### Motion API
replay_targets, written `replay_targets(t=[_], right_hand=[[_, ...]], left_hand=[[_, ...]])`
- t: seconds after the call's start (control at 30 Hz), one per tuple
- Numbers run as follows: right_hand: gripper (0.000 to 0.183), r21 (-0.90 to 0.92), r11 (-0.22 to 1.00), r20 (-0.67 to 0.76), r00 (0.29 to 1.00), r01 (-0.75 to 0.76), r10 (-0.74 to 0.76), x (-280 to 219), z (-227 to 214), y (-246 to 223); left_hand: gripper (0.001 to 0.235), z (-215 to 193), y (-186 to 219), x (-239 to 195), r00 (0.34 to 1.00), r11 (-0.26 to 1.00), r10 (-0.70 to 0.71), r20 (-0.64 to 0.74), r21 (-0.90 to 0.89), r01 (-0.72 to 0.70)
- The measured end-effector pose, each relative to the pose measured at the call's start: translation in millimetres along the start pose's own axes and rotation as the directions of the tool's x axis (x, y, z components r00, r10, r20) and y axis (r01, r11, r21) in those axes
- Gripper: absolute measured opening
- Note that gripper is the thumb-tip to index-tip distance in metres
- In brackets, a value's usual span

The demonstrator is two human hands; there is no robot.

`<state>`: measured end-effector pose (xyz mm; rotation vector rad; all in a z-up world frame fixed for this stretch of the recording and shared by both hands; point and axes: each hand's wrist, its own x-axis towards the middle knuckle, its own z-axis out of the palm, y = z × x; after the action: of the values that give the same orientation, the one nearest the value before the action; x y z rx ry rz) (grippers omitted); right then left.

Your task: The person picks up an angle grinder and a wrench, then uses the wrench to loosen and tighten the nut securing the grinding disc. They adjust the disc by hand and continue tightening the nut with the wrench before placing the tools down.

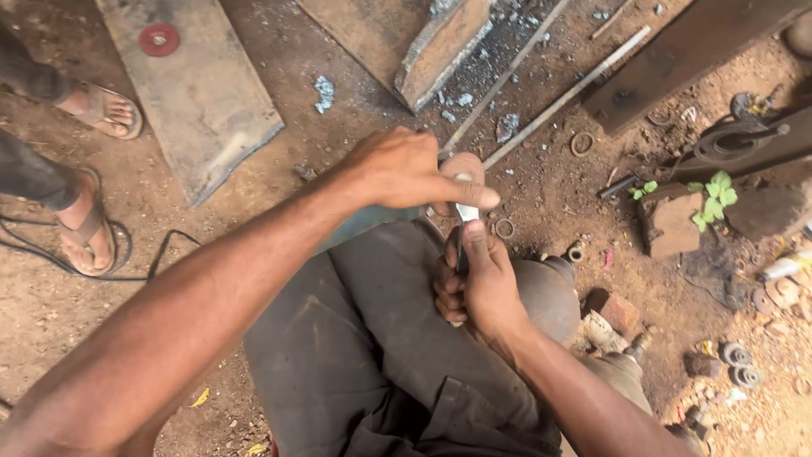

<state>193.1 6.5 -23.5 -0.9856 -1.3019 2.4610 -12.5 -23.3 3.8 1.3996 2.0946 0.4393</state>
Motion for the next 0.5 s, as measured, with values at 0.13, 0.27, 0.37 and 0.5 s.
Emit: replay_targets(t=[0.13,0.27,0.37,0.5], right_hand=[[0.051,-0.050,0.999,0.012,1.000,0.007,-0.006,2.1,0.3,-3.6],[0.052,-0.085,0.996,0.055,0.998,0.017,-0.013,8.4,-1.5,-6.5],[0.053,-0.088,0.996,0.084,0.996,0.024,-0.016,11.5,-4.9,-7.6],[0.054,-0.143,0.989,0.071,0.997,0.042,-0.032,16.5,-12.9,-3.5]], left_hand=[[0.086,-4.8,-0.8,6.4,1.000,0.999,-0.006,-0.006,0.052,0.006],[0.074,-9.6,-6.4,8.6,0.993,0.993,0.113,-0.020,0.016,-0.113],[0.089,-9.2,-3.4,10.1,1.000,0.996,-0.002,-0.012,0.089,0.003],[0.091,-5.9,-4.4,14.2,1.000,0.995,-0.001,-0.013,0.099,0.002]])
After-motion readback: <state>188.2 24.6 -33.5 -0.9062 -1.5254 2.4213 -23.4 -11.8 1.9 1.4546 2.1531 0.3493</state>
